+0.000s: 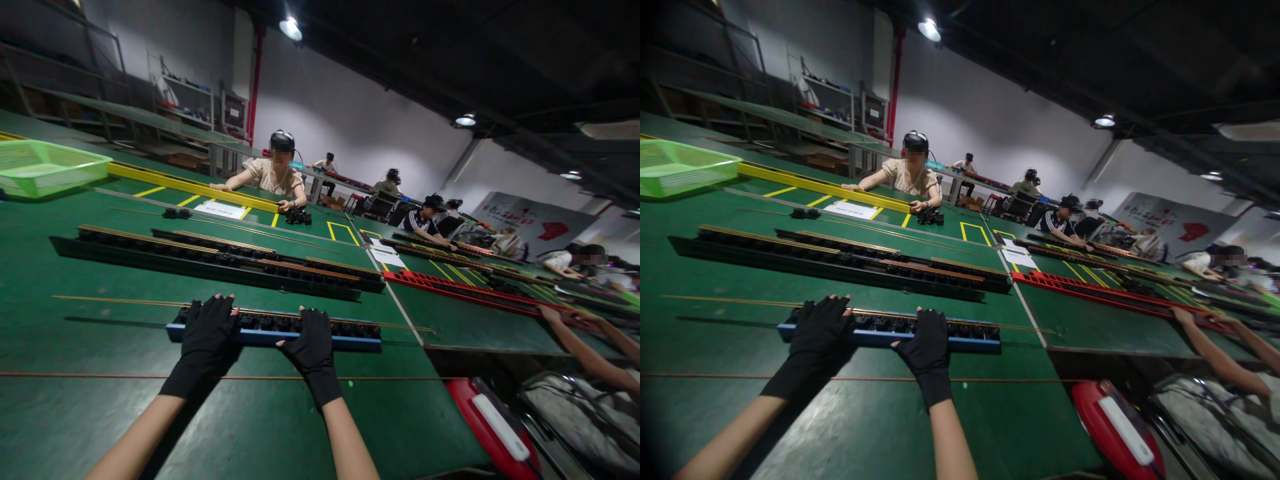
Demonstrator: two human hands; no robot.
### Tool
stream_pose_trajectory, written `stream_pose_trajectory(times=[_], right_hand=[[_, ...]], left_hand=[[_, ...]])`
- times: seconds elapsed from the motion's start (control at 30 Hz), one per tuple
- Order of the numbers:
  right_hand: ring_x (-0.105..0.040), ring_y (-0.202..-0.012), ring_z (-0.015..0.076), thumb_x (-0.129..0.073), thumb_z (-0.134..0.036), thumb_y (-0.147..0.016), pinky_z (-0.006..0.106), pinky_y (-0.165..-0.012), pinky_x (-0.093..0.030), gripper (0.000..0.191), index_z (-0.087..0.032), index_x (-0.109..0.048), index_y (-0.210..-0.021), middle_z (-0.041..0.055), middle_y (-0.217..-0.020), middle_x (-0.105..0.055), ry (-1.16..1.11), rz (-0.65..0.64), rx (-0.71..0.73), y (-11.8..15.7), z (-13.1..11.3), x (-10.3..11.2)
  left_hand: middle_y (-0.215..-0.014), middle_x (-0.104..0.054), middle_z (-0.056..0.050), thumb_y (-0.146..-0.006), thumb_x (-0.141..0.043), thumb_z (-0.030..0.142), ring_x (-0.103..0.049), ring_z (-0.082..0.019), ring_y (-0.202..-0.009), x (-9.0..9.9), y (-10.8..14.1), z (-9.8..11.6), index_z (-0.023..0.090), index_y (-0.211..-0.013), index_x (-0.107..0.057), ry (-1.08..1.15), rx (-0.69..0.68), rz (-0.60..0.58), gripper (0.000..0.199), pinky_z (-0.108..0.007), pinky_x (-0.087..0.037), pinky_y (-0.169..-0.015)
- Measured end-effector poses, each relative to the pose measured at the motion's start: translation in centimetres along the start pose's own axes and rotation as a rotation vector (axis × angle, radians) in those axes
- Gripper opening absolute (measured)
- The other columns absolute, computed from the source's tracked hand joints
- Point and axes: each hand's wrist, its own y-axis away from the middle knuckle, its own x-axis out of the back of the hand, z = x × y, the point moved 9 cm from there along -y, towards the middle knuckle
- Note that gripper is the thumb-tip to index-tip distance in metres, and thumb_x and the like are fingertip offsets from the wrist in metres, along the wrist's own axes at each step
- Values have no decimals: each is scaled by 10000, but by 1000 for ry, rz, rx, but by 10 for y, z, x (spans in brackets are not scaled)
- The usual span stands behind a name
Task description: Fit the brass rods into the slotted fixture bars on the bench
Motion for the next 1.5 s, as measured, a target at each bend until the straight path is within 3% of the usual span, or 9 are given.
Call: stream_pose_trajectory(times=[0.23,0.4,0.6,0.93,1.07,1.17,1.23,1.3,1.5], right_hand=[[-526,-1253,361,-764,-660,-627,527,-1150,-288,979,-77,-528,-1377,214,-1309,-613,14,5,3,1,0,-1],[-515,-1265,360,-751,-656,-650,526,-1147,-290,977,-80,-501,-1398,215,-1318,-604,18,-1,22,1,-2,-2],[-531,-1245,363,-720,-704,-649,533,-1137,-304,980,-85,-517,-1381,215,-1297,-615,30,19,19,3,0,-2],[-531,-1247,350,-746,-677,-641,513,-1146,-299,981,-77,-517,-1382,212,-1296,-618,31,3,-1,1,-1,-1],[-524,-1257,351,-729,-683,-659,517,-1147,-297,974,-72,-513,-1385,215,-1305,-614,39,19,16,2,-1,-2],[-524,-1257,350,-699,-678,-690,524,-1151,-283,936,-71,-518,-1379,210,-1299,-619,37,21,36,2,-3,-1],[-528,-1249,349,-672,-680,-706,527,-1148,-283,914,-73,-524,-1374,209,-1284,-627,27,21,30,0,-2,1],[-531,-1242,344,-654,-671,-719,524,-1145,-286,892,-77,-528,-1372,205,-1271,-634,12,23,25,0,-3,2],[-539,-1232,330,-638,-607,-749,515,-1143,-291,811,-75,-542,-1353,198,-1260,-640,14,48,21,-1,-3,2]], left_hand=[[-1340,-598,-196,-841,-462,236,-464,-421,-1307,10,-9,4,153,-1144,-685,23,27,-87,386,-680,-247,-1079],[-1492,-455,-182,-889,-424,271,-292,-367,-1449,30,-28,19,155,-1247,-612,144,125,-23,421,-645,-151,-1148],[-1454,-489,-192,-742,-631,348,-378,-411,-1381,10,-15,56,198,-1149,-672,122,-49,-70,436,-640,-205,-1134],[-1410,-529,-211,-694,-660,346,-444,-442,-1310,5,-18,57,185,-1126,-691,65,-34,-175,462,-654,-241,-1100],[-1462,-487,-197,-805,-570,347,-394,-410,-1371,18,-30,60,189,-1198,-653,90,44,-130,432,-666,-239,-1094],[-1551,-367,-189,-817,-573,373,-276,-379,-1454,27,-36,77,186,-1282,-604,140,22,-83,502,-646,-190,-1137],[-1557,-363,-171,-765,-637,379,-258,-389,-1461,21,-34,91,213,-1234,-641,184,-23,-110,497,-642,-164,-1150],[-1504,-448,-164,-747,-650,324,-348,-398,-1414,11,-28,98,240,-1154,-685,199,-47,-139,417,-651,-187,-1134],[-1448,-513,-168,-705,-674,279,-450,-422,-1329,-6,-19,100,260,-1140,-702,114,-87,-155,437,-668,-188,-1123]])
